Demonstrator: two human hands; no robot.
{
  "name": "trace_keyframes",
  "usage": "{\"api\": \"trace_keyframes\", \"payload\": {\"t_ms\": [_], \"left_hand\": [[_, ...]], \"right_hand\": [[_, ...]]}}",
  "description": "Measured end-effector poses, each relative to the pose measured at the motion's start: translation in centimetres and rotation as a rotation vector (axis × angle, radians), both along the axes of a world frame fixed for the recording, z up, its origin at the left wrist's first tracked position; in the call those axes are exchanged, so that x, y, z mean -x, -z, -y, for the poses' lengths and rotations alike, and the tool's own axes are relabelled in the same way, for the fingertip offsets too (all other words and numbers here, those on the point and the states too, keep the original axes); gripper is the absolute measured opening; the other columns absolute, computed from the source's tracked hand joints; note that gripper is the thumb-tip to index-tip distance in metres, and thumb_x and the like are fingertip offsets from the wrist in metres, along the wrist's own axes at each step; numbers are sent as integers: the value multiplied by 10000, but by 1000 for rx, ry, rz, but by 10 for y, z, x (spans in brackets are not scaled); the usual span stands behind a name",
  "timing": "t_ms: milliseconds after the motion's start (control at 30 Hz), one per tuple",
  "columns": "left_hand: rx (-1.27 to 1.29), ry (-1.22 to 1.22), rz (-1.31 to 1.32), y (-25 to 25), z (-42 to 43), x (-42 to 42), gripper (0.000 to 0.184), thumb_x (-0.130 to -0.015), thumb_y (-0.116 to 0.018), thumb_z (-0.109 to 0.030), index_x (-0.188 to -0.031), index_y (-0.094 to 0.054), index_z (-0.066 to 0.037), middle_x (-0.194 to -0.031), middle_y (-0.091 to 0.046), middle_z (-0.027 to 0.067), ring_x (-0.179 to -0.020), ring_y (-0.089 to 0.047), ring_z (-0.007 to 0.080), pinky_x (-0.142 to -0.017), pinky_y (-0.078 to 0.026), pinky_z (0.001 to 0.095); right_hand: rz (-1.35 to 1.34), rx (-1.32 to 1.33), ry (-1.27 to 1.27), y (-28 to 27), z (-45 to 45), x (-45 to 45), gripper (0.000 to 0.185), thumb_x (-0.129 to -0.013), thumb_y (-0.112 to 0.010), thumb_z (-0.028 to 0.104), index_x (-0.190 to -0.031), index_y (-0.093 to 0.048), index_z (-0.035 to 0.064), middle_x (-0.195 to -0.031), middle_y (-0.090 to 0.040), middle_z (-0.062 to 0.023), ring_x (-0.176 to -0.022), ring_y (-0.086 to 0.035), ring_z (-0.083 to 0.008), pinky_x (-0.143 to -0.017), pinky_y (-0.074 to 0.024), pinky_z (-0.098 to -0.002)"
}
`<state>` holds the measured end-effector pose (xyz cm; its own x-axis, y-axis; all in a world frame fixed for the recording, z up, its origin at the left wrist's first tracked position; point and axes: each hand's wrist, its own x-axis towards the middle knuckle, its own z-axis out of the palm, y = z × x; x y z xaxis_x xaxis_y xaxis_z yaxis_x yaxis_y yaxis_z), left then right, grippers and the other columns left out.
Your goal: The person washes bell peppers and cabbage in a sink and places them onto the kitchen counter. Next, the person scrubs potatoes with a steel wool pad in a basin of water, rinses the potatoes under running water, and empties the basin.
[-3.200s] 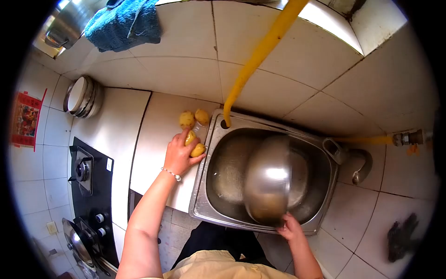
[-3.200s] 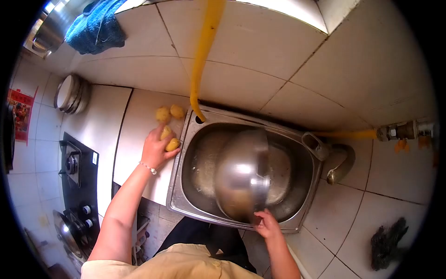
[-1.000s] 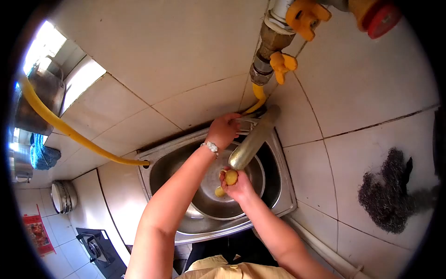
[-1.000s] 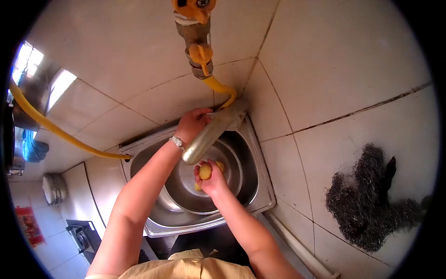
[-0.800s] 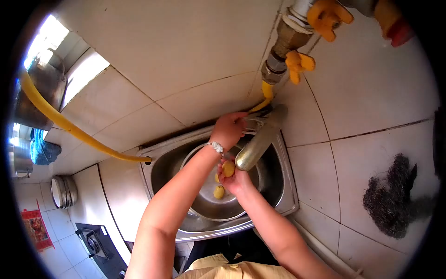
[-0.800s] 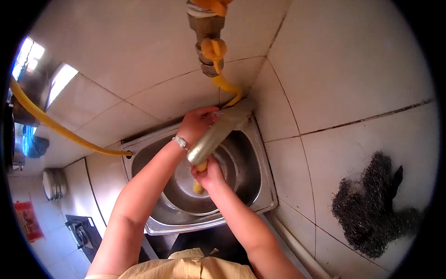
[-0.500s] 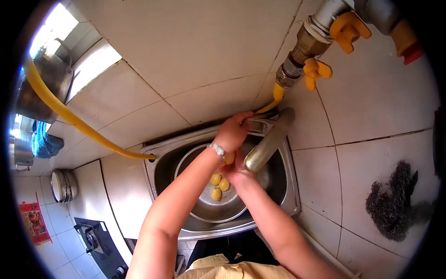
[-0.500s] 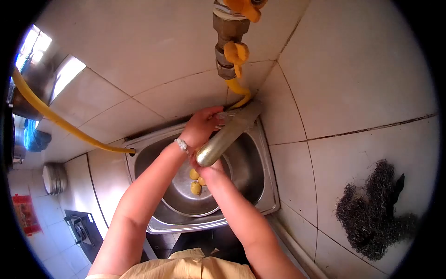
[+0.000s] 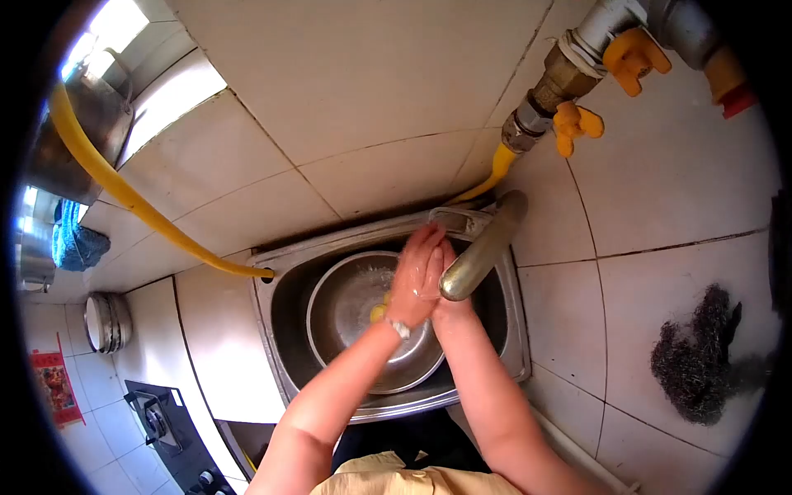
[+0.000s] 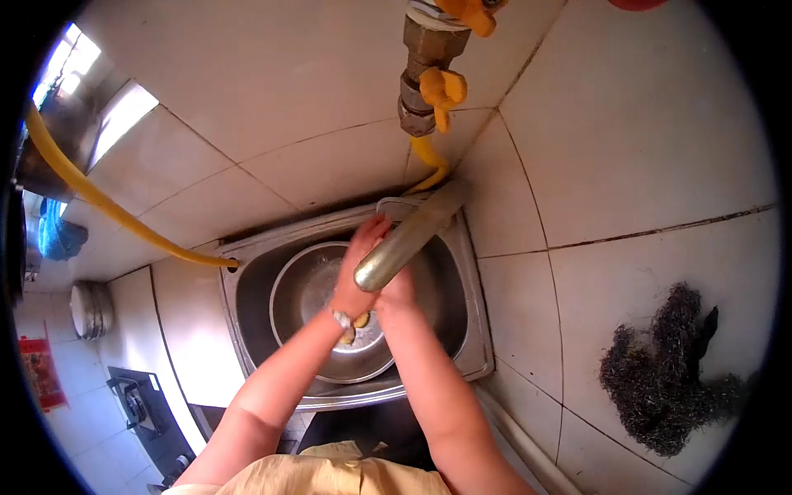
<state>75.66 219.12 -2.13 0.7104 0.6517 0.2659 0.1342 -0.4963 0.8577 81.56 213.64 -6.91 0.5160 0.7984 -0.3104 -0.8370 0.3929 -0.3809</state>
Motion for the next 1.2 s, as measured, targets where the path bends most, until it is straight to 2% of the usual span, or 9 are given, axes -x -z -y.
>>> {"api": "trace_keyframes", "payload": {"t_ms": [267,367,500,633,733,833,1000,1067,1200], "left_hand": [[1663,-204,511,0,27,21,395,-978,-415,-367,-1253,-475,-90,-1187,-546,37,-1105,-495,144,-954,-383,284],[1109,-387,74,-5,51,24,352,-965,-461,-326,-1211,-482,-75,-1133,-543,32,-1064,-483,143,-910,-389,291],[1069,-371,127,24,34,17,331,-948,-476,-327,-1176,-493,-87,-1053,-543,33,-953,-492,128,-810,-419,280],[1610,-230,351,48,-7,66,329,-935,-455,-394,-945,-560,-82,-826,-605,31,-719,-594,130,-615,-491,255],[1583,-579,268,51,-17,96,274,-907,-465,-352,-942,-547,-93,-822,-611,72,-679,-602,147,-567,-498,245],[1568,-500,190,70,-6,124,234,-903,-459,-305,-961,-533,-91,-818,-610,84,-677,-605,176,-562,-502,267],[1406,-481,25,73,7,138,273,-907,-446,-174,-1141,-519,-56,-858,-610,107,-718,-614,197,-646,-514,285],[1136,-398,-91,94,12,139,325,-912,-464,-175,-1216,-490,-61,-911,-613,106,-768,-620,203,-692,-514,285],[586,-172,-338,56,15,101,599,-878,-599,-339,-1377,-388,-85,-1106,-603,139,-962,-606,204,-827,-485,301]], "right_hand": [[1448,611,53,-37,7,22,299,-921,-500,208,-1158,-529,28,-1150,-561,-147,-1114,-506,-296,-990,-366,-403],[1427,561,44,-4,14,14,321,-891,-552,177,-1171,-524,23,-1210,-551,-149,-1149,-498,-294,-1005,-358,-407],[219,379,-159,30,4,14,380,-933,-515,349,-1161,-537,46,-1130,-589,-93,-1018,-573,-192,-880,-460,-354],[350,695,-442,8,-3,23,425,-952,-445,405,-1180,-543,60,-1135,-581,-117,-1062,-550,-240,-920,-420,-369],[1583,855,-670,85,16,35,387,-873,-530,250,-1237,-525,118,-1255,-499,-187,-1185,-460,-345,-1002,-354,-428],[1758,809,-957,103,36,54,445,-819,-584,192,-1258,-512,170,-1252,-506,-186,-1186,-470,-343,-999,-363,-428],[1555,811,-823,125,40,42,315,-843,-557,169,-1158,-552,167,-1083,-590,-175,-907,-612,-318,-764,-494,-396],[61,536,-681,134,45,24,223,-860,-545,273,-1062,-540,180,-951,-621,-87,-597,-547,-190,-492,-435,-300],[-88,361,-555,31,34,16,240,-899,-487,353,-857,-554,126,-698,-577,-40,-457,-426,-105,-390,-315,-234]]}}
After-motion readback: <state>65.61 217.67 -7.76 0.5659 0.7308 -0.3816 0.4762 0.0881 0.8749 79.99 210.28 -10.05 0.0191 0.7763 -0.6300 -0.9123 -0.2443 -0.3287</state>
